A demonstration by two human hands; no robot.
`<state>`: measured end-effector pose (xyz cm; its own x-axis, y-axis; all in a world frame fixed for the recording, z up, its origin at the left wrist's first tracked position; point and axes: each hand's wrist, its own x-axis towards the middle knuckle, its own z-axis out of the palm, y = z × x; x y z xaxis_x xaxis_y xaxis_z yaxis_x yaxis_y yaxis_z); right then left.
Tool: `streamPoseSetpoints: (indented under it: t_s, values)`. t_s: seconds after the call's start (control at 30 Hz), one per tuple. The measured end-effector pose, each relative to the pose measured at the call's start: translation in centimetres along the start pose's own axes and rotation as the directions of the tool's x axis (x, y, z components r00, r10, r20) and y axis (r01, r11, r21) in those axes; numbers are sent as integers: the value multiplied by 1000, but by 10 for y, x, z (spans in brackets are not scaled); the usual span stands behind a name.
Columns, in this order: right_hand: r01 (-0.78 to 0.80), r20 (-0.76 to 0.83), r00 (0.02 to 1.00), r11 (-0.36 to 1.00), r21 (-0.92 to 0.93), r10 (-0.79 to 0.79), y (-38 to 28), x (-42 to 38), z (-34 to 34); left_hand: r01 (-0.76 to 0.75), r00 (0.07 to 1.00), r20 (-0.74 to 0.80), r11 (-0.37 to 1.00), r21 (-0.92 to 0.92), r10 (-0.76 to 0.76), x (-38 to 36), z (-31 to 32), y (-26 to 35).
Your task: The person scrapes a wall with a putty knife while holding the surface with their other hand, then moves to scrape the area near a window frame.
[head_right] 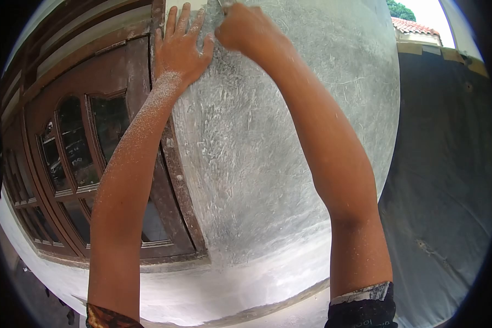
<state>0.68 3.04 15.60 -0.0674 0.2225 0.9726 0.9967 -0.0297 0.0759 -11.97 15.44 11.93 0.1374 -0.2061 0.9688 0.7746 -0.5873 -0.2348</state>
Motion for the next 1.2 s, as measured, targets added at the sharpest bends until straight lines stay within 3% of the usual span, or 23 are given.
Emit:
streamPoseSetpoints:
  t_s: [0.03, 0.13, 0.17, 0.23, 0.27, 0.3, 0.37, 0.43, 0.5, 0.53, 0.6, 0.77, 0.87, 0.93, 1.0, 1.1, 1.17, 1.2]
  values:
    - [-90, 118, 990, 994, 57, 83, -6, 5, -12, -3, 1000, 2, 1000, -1, 3, 0, -2, 2]
    - [-234, 233, 953, 959, 157, 194, -39, 0, -45, -2, 999, 40, 999, -38, 3, 0, 1, 0]
    - [-236, 235, 952, 959, 156, 196, -34, -2, -39, -3, 1000, -28, 999, 33, 4, -1, 13, -1]
    - [-70, 80, 995, 994, 78, 63, -7, -12, -5, -3, 995, -100, 995, 100, 13, -1, 19, -2]
    - [189, -221, 954, 979, -77, -202, 23, -12, 29, -10, 997, -81, 996, 93, 18, -2, 15, -2]
    - [195, -223, 952, 978, -79, -208, 17, -8, 21, -15, 998, -63, 996, 89, 21, -2, 12, -3]
    - [-104, 118, 989, 989, 101, 92, -3, 3, -9, -14, 998, -62, 995, 99, 20, 0, 11, -3]
    - [-115, 126, 986, 991, 62, 107, -27, 12, -29, -20, 998, -49, 994, 108, 25, -1, 12, -3]
    - [-318, 149, 938, 948, 12, 313, -71, -7, -55, -19, 998, -55, 995, 98, 24, -2, 12, -3]
    - [-321, 152, 937, 947, 13, 316, -56, -11, -41, -20, 998, -51, 995, 97, 25, -2, 12, -4]
    - [15, -6, 1000, 997, 79, -15, -22, -24, -10, -19, 999, -44, 994, 109, 24, -2, 12, -4]
    - [-5, 54, 999, 996, 93, 0, -17, 8, -18, -30, 996, -84, 997, 75, 36, -1, 15, -2]
    - [-196, 154, 972, 972, 132, 176, -27, 10, -16, -16, 999, -28, 999, 29, 17, 0, 0, -1]
    - [-118, 71, 992, 984, 131, 109, -14, -14, 0, -3, 1000, 30, 1000, -15, 3, -1, -3, 1]
    - [-29, -10, 1000, 992, 119, 30, -6, -12, 8, -13, 1000, -21, 999, 34, 13, 0, 0, 0]
    - [-98, 103, 991, 988, 121, 86, -15, 6, -13, -14, 999, -35, 1000, -6, 14, -1, 3, 0]
    - [-287, 269, 938, 924, 251, 219, -54, -2, -53, -25, 999, -42, 1000, -8, 25, -1, 3, -1]
    - [-195, 203, 967, 960, 202, 154, -42, -5, -41, -31, 998, -50, 999, -9, 30, -2, 3, -1]
